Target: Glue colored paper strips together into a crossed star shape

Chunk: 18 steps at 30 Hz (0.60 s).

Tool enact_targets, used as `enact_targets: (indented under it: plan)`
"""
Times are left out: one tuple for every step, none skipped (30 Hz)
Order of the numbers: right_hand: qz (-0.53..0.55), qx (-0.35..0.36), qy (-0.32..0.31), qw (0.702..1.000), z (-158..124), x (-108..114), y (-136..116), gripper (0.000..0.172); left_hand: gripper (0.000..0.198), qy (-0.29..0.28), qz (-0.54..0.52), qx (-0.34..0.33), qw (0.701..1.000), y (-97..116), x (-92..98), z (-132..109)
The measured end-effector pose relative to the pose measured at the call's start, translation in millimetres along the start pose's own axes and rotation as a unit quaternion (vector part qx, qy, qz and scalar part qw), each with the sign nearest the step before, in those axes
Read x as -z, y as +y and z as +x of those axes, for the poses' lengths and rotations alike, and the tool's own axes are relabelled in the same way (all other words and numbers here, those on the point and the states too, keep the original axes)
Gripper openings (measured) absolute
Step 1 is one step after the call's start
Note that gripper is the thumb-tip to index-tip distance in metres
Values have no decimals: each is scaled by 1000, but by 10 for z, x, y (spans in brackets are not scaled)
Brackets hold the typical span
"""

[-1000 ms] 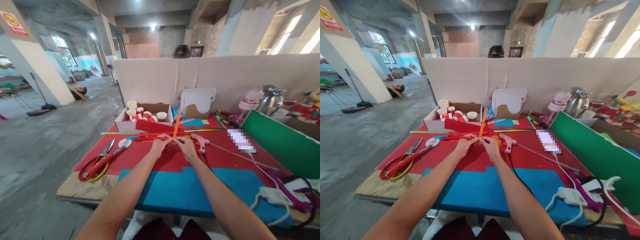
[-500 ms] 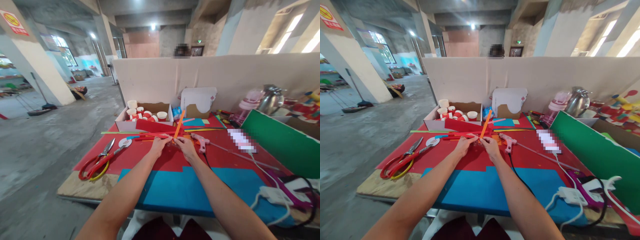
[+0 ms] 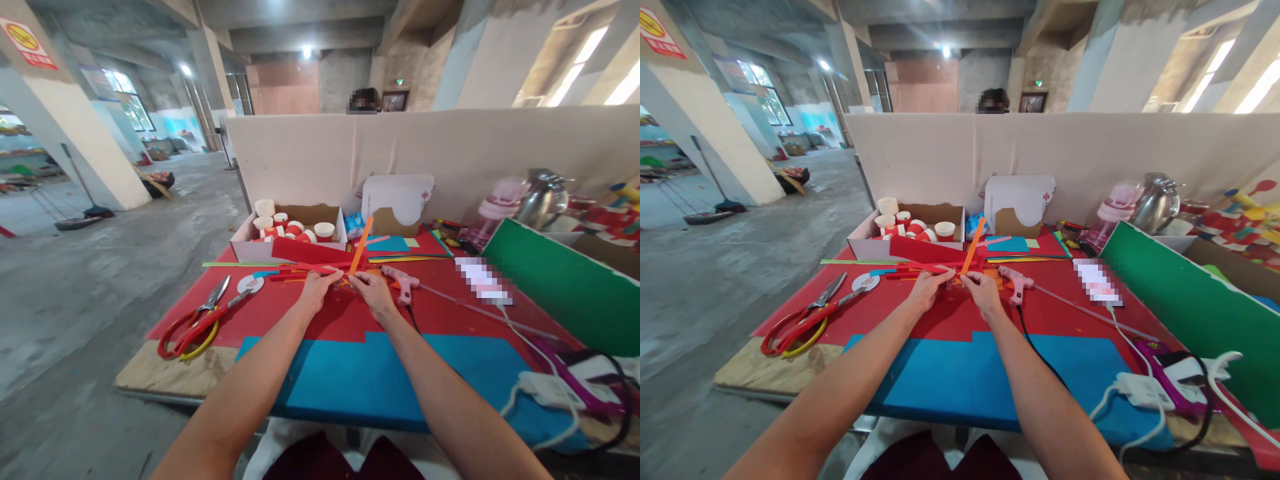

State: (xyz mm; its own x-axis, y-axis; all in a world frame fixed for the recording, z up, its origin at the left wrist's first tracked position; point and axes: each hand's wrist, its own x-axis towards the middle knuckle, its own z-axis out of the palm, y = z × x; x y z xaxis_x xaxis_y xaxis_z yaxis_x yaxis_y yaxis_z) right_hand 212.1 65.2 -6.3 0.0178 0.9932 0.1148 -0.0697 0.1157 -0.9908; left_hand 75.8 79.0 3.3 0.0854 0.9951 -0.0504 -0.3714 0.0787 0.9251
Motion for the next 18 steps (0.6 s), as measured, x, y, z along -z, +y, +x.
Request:
enact_targets:
  plan:
    - [-2,-1,6,1000,2,5,-3,27,25,6,1,0,1000,7,12,13]
    - [-5,-4,13,1000,4,10,-7,26,25,11,1,0,1000,15,29,29]
    - [-9,-10,19,1000,6,15,-11,26,25,15,1,-4,1000,23,50,49]
    - [-12,-15,25,999,8,19,-15,26,25,17,-1,-11,1000,32,74,70]
    - [-15,-19,28,999,9,23,-18,26,25,20,-5,-17,1000,40,101,92]
    - [-18,-19,30,999,11,26,-20,26,26,25,-13,-22,999,50,129,113]
    - [-21,-16,30,999,13,29,-19,26,26,31,-21,-24,999,61,157,133]
    - [-23,-11,30,999,15,31,-17,26,27,41,-31,-25,998,75,185,152]
    - [-25,-5,31,999,18,34,-14,26,28,52,-40,-26,998,91,212,167]
    - [-28,-1,33,999,20,37,-10,26,29,63,-49,-28,996,110,238,179]
    - [-32,1,36,999,23,40,-7,26,29,73,-57,-31,995,131,262,189]
    - [-34,3,39,999,25,42,-4,26,30,81,-63,-34,994,154,286,197]
    - [-36,4,43,998,26,44,-2,26,31,88,-69,-37,993,177,307,204]
    - [-37,5,46,998,27,45,-1,27,31,94,-74,-40,992,199,326,209]
    - [-36,6,50,998,27,45,-1,27,32,100,-78,-43,991,220,343,213]
    - [-34,7,53,998,26,44,-1,27,32,108,-83,-46,990,238,354,215]
    - [-34,8,56,998,24,41,-2,27,33,116,-88,-49,988,251,359,215]
    - [-34,9,58,998,22,37,-2,27,34,121,-91,-52,987,257,357,211]
